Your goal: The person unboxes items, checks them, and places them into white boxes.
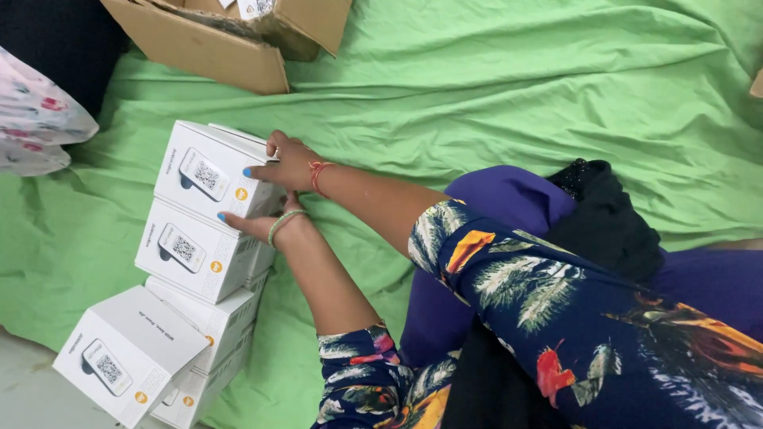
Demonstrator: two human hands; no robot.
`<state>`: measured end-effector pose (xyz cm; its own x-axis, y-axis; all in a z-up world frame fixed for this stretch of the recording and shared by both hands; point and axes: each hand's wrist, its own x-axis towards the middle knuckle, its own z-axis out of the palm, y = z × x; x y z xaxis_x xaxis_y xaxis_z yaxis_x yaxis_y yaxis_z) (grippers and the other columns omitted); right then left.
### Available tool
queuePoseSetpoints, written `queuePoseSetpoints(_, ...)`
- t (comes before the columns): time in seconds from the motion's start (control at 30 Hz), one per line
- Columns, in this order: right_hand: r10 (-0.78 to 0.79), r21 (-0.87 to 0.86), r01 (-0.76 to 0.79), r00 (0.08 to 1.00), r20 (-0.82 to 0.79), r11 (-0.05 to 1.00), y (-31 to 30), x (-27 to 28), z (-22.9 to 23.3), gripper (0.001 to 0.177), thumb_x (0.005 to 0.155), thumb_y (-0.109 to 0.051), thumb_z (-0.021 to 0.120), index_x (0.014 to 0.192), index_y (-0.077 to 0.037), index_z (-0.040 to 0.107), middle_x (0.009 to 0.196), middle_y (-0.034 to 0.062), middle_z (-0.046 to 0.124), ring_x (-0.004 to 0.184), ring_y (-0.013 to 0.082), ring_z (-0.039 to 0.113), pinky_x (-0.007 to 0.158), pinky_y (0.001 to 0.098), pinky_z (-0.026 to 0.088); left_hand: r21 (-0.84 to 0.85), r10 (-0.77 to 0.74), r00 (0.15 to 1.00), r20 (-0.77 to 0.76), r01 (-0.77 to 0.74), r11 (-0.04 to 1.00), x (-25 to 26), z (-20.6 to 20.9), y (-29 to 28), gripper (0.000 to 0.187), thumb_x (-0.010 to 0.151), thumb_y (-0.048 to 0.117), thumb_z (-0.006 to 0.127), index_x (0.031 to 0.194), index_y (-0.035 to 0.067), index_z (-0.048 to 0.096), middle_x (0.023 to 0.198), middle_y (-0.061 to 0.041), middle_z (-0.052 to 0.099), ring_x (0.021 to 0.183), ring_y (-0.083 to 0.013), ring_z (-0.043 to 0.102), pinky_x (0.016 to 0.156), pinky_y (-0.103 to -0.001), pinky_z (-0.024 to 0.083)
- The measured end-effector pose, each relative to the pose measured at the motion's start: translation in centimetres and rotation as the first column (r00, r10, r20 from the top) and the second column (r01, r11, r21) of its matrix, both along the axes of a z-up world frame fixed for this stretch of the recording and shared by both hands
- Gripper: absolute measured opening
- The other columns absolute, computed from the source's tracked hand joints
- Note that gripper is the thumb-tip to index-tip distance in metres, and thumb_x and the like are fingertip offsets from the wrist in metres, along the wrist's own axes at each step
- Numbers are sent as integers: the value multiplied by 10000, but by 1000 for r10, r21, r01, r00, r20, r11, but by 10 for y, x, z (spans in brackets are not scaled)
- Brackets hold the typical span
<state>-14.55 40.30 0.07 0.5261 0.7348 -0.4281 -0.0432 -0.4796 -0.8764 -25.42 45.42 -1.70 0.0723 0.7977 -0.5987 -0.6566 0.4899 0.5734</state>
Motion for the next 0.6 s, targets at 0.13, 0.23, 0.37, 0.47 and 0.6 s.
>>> queuePoseSetpoints(0.13,-153,252,210,962,-226,945,-4,-11,-23,558,767,-444,813,1055,-57,532,1074,163,624,926,317,641,812,445,527,-95,36,999,-14,-37,995,4,-12,-4,924,721,570,780,1497,247,395,1406,-136,477,1287,-339,453,1069,-608,465)
queuePoseSetpoints(0.23,-231,334,282,955,-184,900,2,-18,-38,414,811,-330,807,1018,-57,574,1031,112,674,912,255,657,797,418,542,-102,33,999,27,-30,994,-8,-75,14,930,844,569,851,1528,86,446,1295,-134,446,1226,-298,451,1061,-531,483)
queuePoseSetpoints(0.37,-315,386,354,935,-161,852,-21,-9,-7,560,772,-259,776,1229,-91,499,946,33,622,861,170,642,784,346,541,-25,-18,994,-112,16,1000,12,-19,-18,949,692,582,763,1483,210,395,1311,-57,513,1151,-254,494,927,-516,499)
queuePoseSetpoints(0.47,-154,201,249,905,-395,947,-37,-2,0,531,865,-294,735,1343,-191,528,866,80,660,745,221,579,688,407,495,102,-30,993,111,19,995,28,13,-35,994,629,567,825,1458,238,386,1392,-69,550,1230,-287,556,989,-506,541)
queuePoseSetpoints(0.6,-129,227,191,956,-264,955,-48,-2,-42,393,812,-352,731,1078,-68,679,880,45,746,846,171,699,781,326,558,52,-93,995,45,91,995,16,-20,4,975,660,587,844,1474,205,468,1475,-129,542,1318,-347,508,981,-505,476)
